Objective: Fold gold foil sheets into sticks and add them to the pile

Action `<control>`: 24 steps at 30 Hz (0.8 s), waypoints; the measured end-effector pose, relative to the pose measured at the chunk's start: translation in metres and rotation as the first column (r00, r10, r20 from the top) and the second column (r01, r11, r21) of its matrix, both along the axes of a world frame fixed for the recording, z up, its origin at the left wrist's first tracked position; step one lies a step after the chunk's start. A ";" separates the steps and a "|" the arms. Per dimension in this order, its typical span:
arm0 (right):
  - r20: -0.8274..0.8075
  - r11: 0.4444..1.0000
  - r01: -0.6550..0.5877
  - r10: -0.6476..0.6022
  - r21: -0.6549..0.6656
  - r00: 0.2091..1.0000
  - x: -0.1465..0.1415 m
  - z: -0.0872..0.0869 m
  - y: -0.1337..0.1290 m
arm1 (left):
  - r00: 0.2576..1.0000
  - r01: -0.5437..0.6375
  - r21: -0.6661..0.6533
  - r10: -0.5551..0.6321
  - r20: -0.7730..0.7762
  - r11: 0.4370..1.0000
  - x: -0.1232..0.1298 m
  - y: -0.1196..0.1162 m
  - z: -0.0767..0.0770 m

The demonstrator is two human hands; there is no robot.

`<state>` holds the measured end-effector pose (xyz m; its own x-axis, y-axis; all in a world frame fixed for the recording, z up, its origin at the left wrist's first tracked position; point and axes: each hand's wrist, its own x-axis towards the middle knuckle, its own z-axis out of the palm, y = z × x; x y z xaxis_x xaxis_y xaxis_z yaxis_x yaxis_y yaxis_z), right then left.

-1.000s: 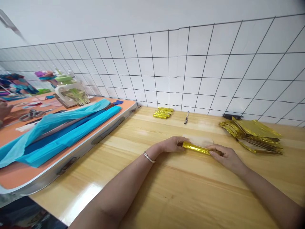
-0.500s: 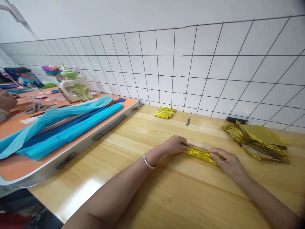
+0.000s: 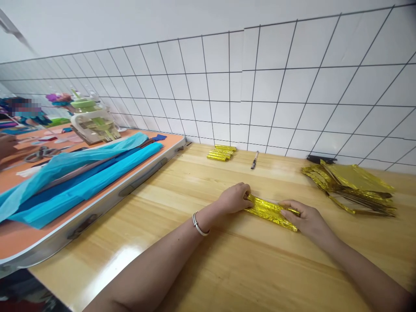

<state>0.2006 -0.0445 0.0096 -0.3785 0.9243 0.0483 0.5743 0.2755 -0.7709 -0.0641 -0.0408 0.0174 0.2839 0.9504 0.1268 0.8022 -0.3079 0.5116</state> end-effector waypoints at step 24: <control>0.123 0.815 -0.003 -0.084 0.580 0.989 0.002 0.013 0.001 | 0.817 0.108 0.038 -0.111 0.565 0.993 0.011 -0.003 -0.006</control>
<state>0.2027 -0.0434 0.0224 -0.3842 0.7572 0.5283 0.6816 0.6186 -0.3908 -0.0526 -0.0439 0.0115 0.2633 0.9164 0.3014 0.3329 -0.3795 0.8632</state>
